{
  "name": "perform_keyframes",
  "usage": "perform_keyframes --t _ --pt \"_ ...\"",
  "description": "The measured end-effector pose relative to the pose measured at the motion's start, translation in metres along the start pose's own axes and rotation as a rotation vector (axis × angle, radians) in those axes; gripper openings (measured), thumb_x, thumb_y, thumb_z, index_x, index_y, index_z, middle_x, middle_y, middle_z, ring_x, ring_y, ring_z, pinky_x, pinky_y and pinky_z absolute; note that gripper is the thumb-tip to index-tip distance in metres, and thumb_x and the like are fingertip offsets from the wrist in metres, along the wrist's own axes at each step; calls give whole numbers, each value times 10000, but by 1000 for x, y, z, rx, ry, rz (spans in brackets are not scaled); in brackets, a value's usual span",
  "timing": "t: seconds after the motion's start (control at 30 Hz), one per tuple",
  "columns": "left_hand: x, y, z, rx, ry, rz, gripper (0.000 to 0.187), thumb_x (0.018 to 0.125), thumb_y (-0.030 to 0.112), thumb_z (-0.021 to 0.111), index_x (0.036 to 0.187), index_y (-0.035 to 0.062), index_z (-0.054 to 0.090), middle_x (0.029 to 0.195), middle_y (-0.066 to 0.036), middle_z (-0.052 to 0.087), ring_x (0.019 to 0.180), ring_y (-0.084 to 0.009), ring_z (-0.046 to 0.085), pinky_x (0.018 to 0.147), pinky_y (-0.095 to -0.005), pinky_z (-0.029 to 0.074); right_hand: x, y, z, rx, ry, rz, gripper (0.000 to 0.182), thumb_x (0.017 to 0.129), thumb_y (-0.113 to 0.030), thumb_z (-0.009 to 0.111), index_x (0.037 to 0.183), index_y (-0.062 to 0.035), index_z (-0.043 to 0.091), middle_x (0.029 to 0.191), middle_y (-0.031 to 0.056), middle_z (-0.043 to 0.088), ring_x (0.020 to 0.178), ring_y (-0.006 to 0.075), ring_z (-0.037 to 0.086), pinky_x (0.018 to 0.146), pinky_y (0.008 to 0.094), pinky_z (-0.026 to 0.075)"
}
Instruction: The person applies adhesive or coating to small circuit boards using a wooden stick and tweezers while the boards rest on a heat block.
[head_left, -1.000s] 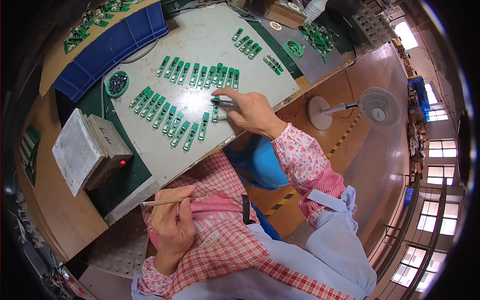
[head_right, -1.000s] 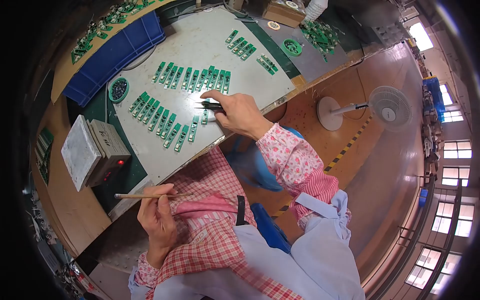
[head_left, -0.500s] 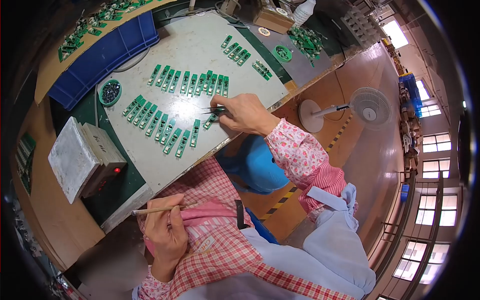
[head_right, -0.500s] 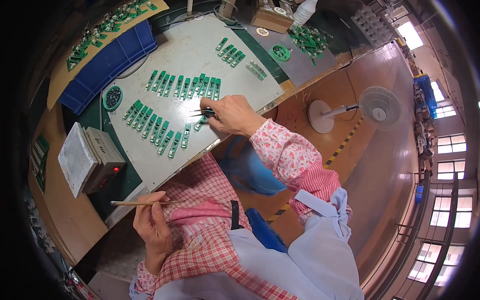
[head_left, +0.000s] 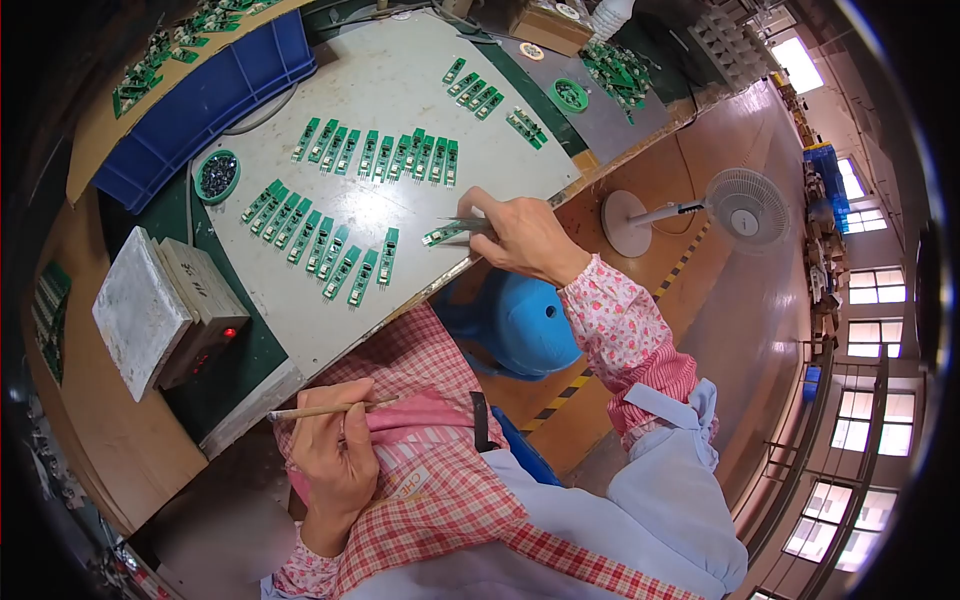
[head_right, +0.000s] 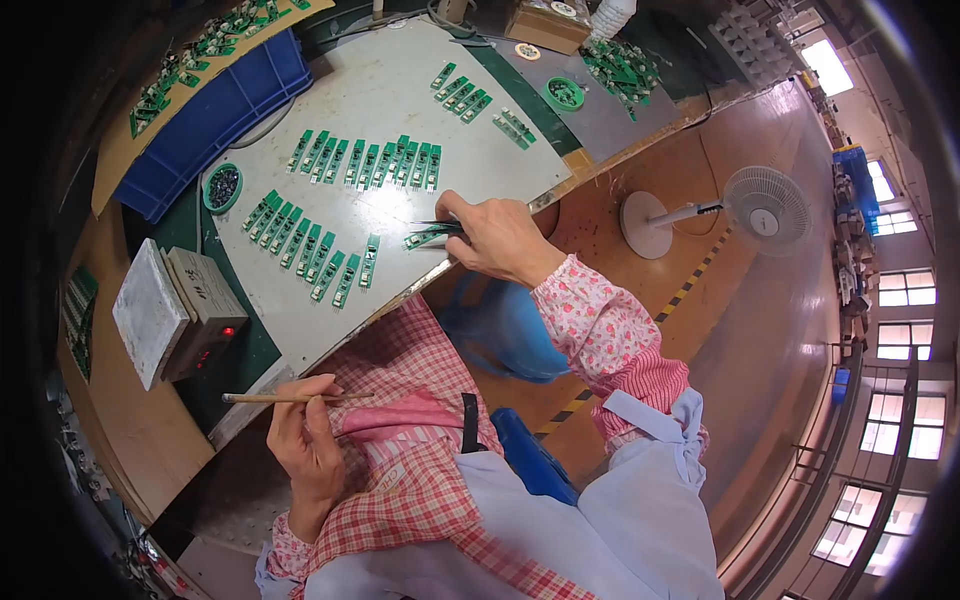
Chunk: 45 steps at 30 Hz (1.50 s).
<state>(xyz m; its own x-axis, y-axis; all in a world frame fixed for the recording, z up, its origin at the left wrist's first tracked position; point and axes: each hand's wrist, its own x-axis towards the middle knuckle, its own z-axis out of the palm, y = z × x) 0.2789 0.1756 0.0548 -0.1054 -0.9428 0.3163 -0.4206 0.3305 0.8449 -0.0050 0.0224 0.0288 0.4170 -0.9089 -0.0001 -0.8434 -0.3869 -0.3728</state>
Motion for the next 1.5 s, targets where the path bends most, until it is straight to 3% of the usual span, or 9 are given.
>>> perform_keyframes --t 0.13,0.33,0.43,0.8,1.0,1.1,1.13,1.23,1.5 --pt "1 2 2 2 -13 -12 185 964 16 469 1049 -43 622 909 -118 617 795 -185 599 693 -282 489 -10 -3 -2 42 15 32 274 814 -207 610 1059 -114 529 650 153 640 597 359 627 591 449 491" --pt "4 7 8 -38 11 -66 150 931 26 538 1022 -30 642 867 -131 652 749 -259 597 679 -343 456 -19 1 2 129 45 102 275 814 -222 618 1043 -93 536 663 142 643 610 352 634 602 455 487" --pt "4 2 6 -3 -31 -28 186 971 35 471 1049 -45 620 923 -122 616 801 -182 600 696 -283 492 -25 3 10 183 81 109 270 820 -228 622 1039 -94 537 631 125 623 584 338 622 580 452 472" --pt "6 1 8 -1 -60 -21 194 979 32 459 1052 -67 610 932 -131 613 808 -179 600 697 -278 500 -44 -11 21 306 95 203 245 828 -221 644 1016 -102 542 584 71 575 519 271 596 517 391 442" --pt "7 -1 8 14 -75 -8 213 989 52 456 1064 -72 612 933 -132 612 809 -175 594 704 -272 493 -63 -24 18 284 319 375 252 912 -291 627 1038 -78 584 662 83 597 542 232 590 541 361 447" --pt "7 -2 9 15 -82 -18 225 995 71 455 1070 -70 614 930 -130 613 807 -173 590 712 -270 485 -78 -21 24 455 265 532 263 969 -289 565 1070 -52 617 687 101 594 588 216 586 569 342 444" --pt "7 -3 10 12 -86 -19 226 995 73 455 1071 -70 613 931 -130 613 807 -172 590 712 -269 484 -84 -19 26 556 246 514 280 999 -266 517 1102 -35 637 708 82 604 643 168 589 600 310 435" --pt "8 -2 11 -1 -97 -20 228 996 74 453 1071 -71 612 931 -130 611 803 -170 588 708 -269 482 -96 -16 34 765 204 525 281 1024 -249 490 1154 -43 630 699 -6 529 655 60 446 605 219 374" --pt "8 1 13 -13 -81 -28 198 970 56 483 1047 -59 625 911 -128 624 784 -193 590 696 -288 475 -94 -8 38 1001 115 530 279 1000 -264 541 1118 -31 638 761 -3 625 656 39 472 587 193 379"
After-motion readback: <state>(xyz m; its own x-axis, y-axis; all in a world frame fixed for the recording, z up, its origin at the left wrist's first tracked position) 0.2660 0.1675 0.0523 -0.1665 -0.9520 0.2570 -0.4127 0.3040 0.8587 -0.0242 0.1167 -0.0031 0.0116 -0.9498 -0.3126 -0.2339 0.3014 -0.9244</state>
